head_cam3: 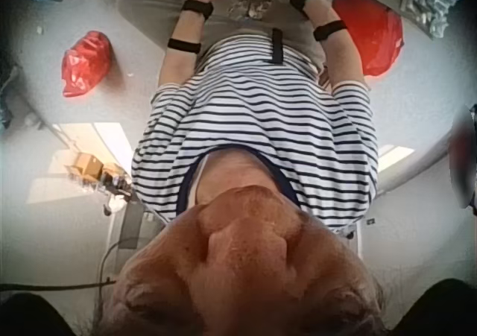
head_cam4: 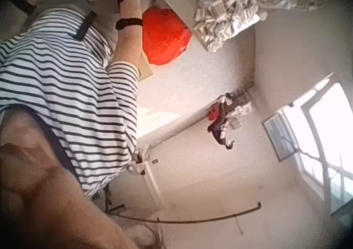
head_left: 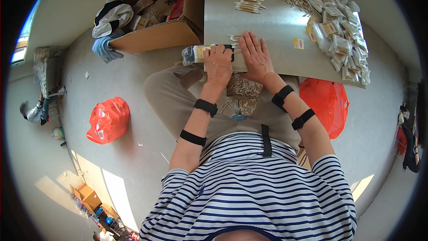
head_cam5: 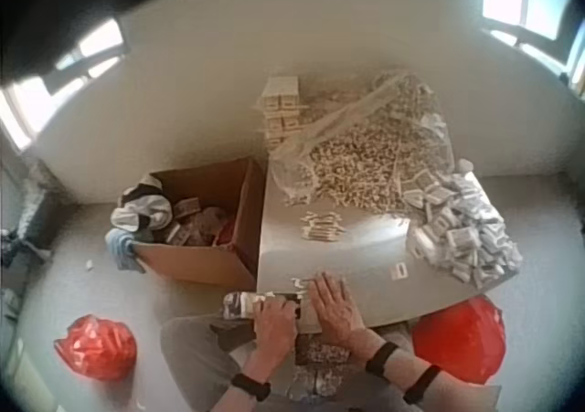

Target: Packaging bundles of toothpicks or small sticks into plastic bags.

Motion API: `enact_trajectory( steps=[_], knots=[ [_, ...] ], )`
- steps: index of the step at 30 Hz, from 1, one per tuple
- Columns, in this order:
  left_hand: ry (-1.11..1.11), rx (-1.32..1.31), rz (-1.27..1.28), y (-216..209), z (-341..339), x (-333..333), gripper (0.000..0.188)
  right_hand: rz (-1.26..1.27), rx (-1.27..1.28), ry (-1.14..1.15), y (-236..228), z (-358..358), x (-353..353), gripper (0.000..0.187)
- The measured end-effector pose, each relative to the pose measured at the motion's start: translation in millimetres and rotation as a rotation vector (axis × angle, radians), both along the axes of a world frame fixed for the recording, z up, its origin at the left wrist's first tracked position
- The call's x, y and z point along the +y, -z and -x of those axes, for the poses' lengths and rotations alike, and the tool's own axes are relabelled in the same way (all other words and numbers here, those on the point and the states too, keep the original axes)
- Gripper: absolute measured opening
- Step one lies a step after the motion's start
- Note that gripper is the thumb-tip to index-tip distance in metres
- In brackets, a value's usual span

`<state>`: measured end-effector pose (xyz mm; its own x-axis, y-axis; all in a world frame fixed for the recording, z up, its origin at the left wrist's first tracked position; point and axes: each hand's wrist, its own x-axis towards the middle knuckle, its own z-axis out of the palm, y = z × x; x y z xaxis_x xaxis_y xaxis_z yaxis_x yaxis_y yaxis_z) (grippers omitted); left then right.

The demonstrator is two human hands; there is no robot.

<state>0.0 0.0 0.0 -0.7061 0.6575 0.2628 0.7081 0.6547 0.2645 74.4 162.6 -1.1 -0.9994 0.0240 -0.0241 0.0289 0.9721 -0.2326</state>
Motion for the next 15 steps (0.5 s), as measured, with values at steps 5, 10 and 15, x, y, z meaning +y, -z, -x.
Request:
enact_trajectory(
  steps=[5,10,15],
  knots=[
    [-0.051,-0.02,-0.048,-1,5,7,0.019,0.015,0.027,-0.007,-1,1,3,0.137],
    [-0.028,-0.046,-0.124,-3,12,16,0.018,0.028,0.028,-0.003,-1,0,2,0.137],
    [-0.044,-0.044,-0.115,1,11,15,0.016,0.034,0.032,-0.001,-1,0,1,0.136]
  ],
)
